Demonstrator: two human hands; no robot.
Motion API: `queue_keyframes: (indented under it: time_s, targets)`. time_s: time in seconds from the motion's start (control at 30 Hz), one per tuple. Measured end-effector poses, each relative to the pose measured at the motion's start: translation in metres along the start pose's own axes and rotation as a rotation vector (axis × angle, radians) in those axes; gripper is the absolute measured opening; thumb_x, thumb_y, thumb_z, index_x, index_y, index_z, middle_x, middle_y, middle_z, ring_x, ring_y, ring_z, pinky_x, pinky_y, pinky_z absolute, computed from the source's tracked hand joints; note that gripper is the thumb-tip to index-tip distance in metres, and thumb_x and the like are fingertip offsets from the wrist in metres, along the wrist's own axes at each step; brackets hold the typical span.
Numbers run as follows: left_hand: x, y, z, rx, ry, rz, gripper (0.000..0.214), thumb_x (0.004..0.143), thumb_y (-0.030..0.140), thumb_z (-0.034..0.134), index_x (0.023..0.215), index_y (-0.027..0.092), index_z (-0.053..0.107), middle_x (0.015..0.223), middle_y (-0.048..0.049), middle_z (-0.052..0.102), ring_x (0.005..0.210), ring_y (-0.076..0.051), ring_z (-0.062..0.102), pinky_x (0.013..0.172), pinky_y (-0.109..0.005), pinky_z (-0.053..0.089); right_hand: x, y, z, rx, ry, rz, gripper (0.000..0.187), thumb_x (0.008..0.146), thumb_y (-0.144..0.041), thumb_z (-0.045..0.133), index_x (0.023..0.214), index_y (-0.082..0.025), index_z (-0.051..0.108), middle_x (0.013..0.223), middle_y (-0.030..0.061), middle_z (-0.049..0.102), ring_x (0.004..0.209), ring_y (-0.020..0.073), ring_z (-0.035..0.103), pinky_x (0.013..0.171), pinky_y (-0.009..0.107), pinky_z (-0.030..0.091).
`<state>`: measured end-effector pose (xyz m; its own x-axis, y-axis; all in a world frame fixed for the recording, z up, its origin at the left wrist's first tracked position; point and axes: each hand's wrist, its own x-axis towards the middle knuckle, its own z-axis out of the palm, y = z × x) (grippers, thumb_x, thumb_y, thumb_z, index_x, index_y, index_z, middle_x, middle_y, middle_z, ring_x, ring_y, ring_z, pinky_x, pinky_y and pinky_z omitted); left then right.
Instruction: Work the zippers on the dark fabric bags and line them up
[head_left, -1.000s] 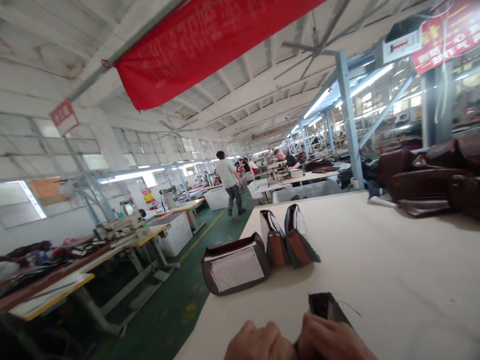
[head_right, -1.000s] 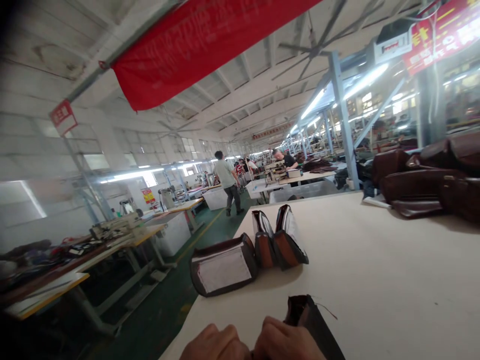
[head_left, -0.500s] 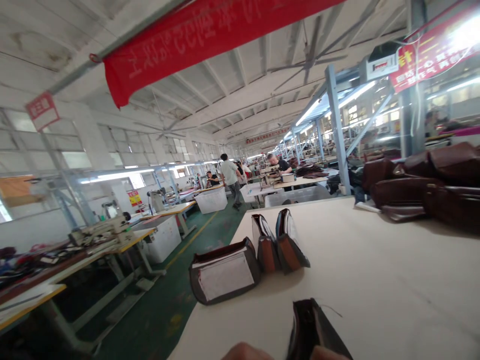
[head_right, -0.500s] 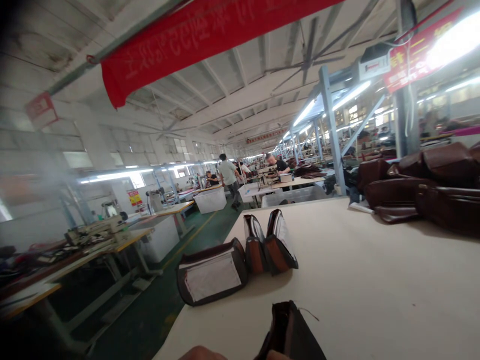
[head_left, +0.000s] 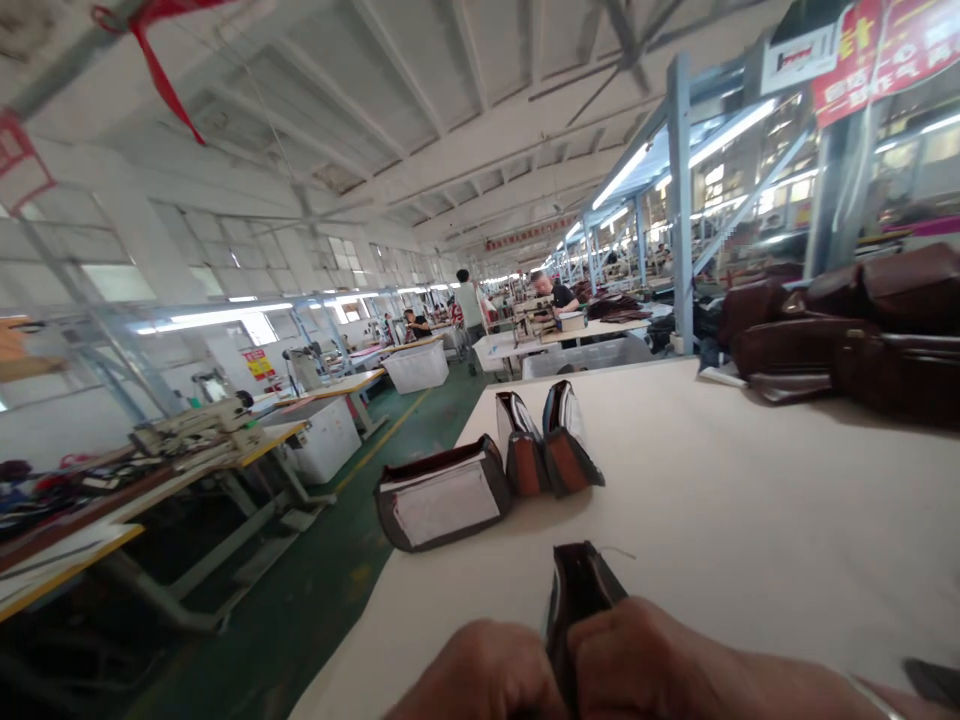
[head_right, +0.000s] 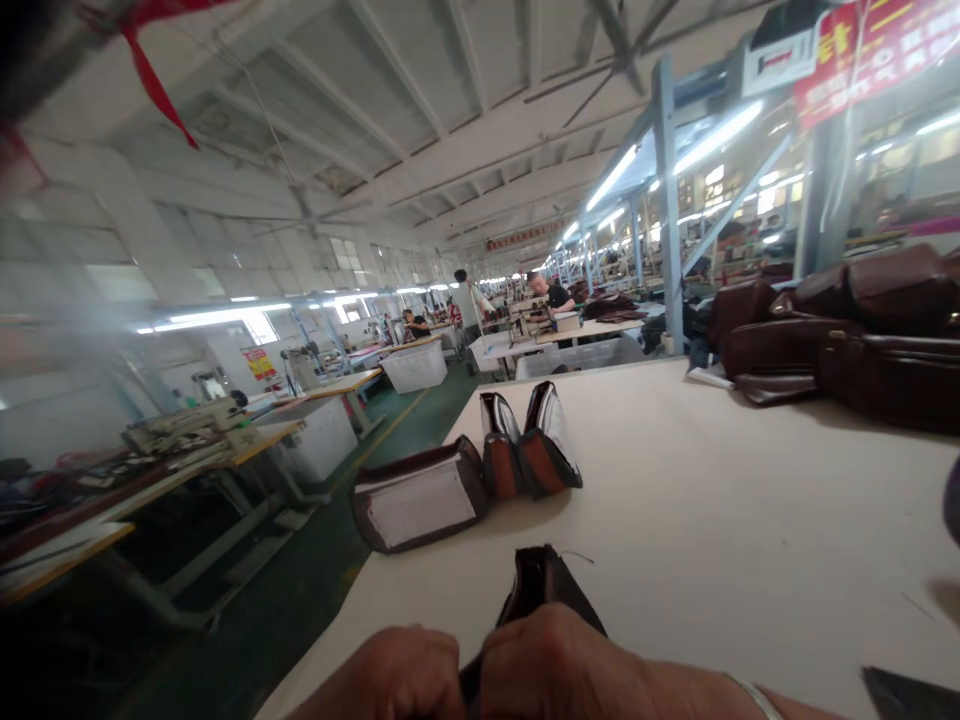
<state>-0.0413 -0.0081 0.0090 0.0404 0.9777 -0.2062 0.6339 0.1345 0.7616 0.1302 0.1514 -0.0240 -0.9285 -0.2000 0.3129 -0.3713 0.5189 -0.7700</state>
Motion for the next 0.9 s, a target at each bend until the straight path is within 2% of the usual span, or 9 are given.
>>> queue_keyframes:
  time_s: [0.07, 0.13, 0.2, 0.27, 0.37, 0.47, 0.6, 0.77, 0.9]
  targets:
    - [-0.008, 0.011, -0.012, -0.095, -0.12, -0.101, 0.027, 0.09, 0.044, 0.063, 0.085, 0.017, 0.065, 0.075, 0.0014, 0.05, 0.068, -0.012, 0.046, 0.055, -0.021, 0.034, 0.002, -0.003, -0.001, -0.036, 0.017, -0.024, 0.032, 0.1, -0.034, 0.053, 0.072, -0.02, 0.046, 0.075, 0.0001, 0.051, 0.065, 0.0122, 0.044, 0.06, 0.025, 0.036]
    - [-0.011, 0.019, -0.025, -0.119, -0.13, -0.052, 0.043, 0.097, 0.053, 0.051, 0.096, 0.015, 0.071, 0.08, -0.0007, 0.057, 0.073, -0.013, 0.049, 0.063, -0.022, 0.038, 0.003, -0.001, 0.0, -0.083, 0.062, -0.046, 0.027, 0.101, -0.029, 0.049, 0.075, -0.019, 0.047, 0.077, 0.0001, 0.05, 0.067, 0.0128, 0.042, 0.065, 0.027, 0.036]
    - [-0.009, 0.021, -0.035, -0.13, -0.127, -0.029, 0.05, 0.102, 0.053, 0.04, 0.105, 0.014, 0.072, 0.092, -0.0042, 0.064, 0.083, -0.015, 0.055, 0.075, -0.023, 0.043, 0.002, 0.003, 0.001, -0.108, 0.087, -0.056, 0.024, 0.102, -0.027, 0.047, 0.079, -0.019, 0.05, 0.079, 0.0004, 0.05, 0.069, 0.0133, 0.042, 0.067, 0.028, 0.036]
    - [-0.006, 0.02, -0.04, -0.098, -0.162, -0.024, 0.048, 0.103, 0.05, 0.041, 0.106, 0.014, 0.072, 0.094, -0.0045, 0.065, 0.085, -0.015, 0.056, 0.078, -0.023, 0.043, 0.0, 0.007, 0.002, -0.118, 0.083, -0.053, 0.023, 0.103, -0.026, 0.046, 0.083, -0.018, 0.052, 0.08, 0.001, 0.051, 0.07, 0.0136, 0.042, 0.067, 0.028, 0.036]
    - [-0.004, 0.019, -0.04, -0.013, -0.197, -0.007, 0.031, 0.099, 0.039, 0.055, 0.103, 0.015, 0.073, 0.089, -0.0012, 0.064, 0.081, -0.013, 0.057, 0.075, -0.021, 0.042, -0.001, 0.007, 0.002, -0.163, 0.072, -0.05, 0.025, 0.104, -0.025, 0.044, 0.084, -0.017, 0.055, 0.079, 0.0017, 0.051, 0.071, 0.0145, 0.044, 0.068, 0.028, 0.037]
    - [-0.005, 0.023, -0.034, 0.103, -0.156, 0.035, 0.016, 0.095, 0.027, 0.062, 0.097, 0.016, 0.073, 0.083, 0.0014, 0.061, 0.076, -0.011, 0.056, 0.071, -0.02, 0.041, -0.003, 0.002, 0.005, -0.259, 0.088, -0.073, 0.028, 0.105, -0.024, 0.04, 0.084, -0.016, 0.058, 0.079, 0.0036, 0.054, 0.073, 0.0163, 0.047, 0.069, 0.029, 0.039]
    - [-0.008, 0.036, -0.031, 0.295, -0.102, 0.127, 0.013, 0.095, 0.02, 0.06, 0.09, 0.016, 0.071, 0.081, 0.0023, 0.06, 0.076, -0.01, 0.056, 0.072, -0.02, 0.04, -0.007, -0.009, 0.007, -0.444, 0.164, -0.109, 0.028, 0.104, -0.02, 0.039, 0.088, -0.015, 0.061, 0.083, 0.0064, 0.059, 0.072, 0.0175, 0.05, 0.067, 0.031, 0.04]
    - [0.003, 0.053, -0.045, 0.321, -0.101, 0.208, 0.015, 0.096, 0.025, 0.064, 0.108, 0.02, 0.069, 0.101, -0.0004, 0.065, 0.093, -0.013, 0.06, 0.082, -0.021, 0.042, -0.004, -0.014, 0.0, -0.782, 0.289, -0.176, 0.029, 0.104, -0.017, 0.042, 0.079, -0.017, 0.057, 0.075, 0.0026, 0.054, 0.065, 0.0179, 0.044, 0.061, 0.036, 0.031]
    - [0.02, 0.034, -0.063, 0.59, -0.046, 0.312, 0.01, 0.097, 0.018, 0.058, 0.099, 0.019, 0.068, 0.095, -0.0001, 0.068, 0.091, -0.014, 0.062, 0.089, -0.027, 0.04, 0.018, -0.003, 0.007, -0.904, 0.435, -0.142, 0.029, 0.105, -0.02, 0.042, 0.081, -0.018, 0.058, 0.075, 0.0031, 0.056, 0.066, 0.0196, 0.045, 0.06, 0.036, 0.032]
